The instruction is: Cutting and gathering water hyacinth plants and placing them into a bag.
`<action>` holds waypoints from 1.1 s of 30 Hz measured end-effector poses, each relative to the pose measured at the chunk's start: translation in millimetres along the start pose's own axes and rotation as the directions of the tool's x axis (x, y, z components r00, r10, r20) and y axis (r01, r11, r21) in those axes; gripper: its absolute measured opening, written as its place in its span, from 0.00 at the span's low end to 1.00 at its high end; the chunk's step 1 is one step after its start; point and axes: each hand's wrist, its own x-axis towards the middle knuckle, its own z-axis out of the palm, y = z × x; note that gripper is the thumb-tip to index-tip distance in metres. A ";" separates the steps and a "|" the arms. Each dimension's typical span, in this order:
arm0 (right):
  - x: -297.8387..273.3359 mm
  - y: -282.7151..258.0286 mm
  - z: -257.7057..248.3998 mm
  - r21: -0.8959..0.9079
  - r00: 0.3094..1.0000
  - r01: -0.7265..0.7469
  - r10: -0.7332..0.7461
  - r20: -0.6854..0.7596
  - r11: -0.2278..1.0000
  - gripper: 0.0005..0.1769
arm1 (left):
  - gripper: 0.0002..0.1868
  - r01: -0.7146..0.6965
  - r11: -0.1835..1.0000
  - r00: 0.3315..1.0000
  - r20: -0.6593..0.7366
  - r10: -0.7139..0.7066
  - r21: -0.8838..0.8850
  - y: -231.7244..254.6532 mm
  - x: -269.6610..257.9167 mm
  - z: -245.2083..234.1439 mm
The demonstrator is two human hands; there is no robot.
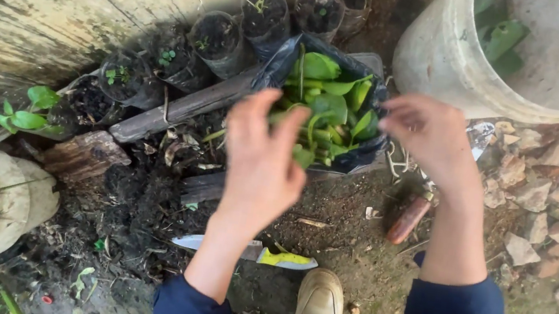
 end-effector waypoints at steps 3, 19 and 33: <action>7.3 61.7 32.6 -0.122 0.937 -0.344 0.349 0.025 0.931 0.37 | 0.48 -0.156 0.988 0.943 0.295 0.154 -0.018 13.1 1.9 14.9; 0.4 76.5 52.6 0.682 0.965 -0.246 0.238 0.108 0.689 0.34 | 0.44 -0.093 0.972 0.872 0.489 -0.025 0.216 -34.0 79.8 103.9; 34.5 113.1 57.6 -0.149 0.866 -0.277 0.179 -0.467 0.949 0.11 | 0.52 -0.067 0.924 0.865 0.483 -0.135 0.377 -39.0 46.0 131.7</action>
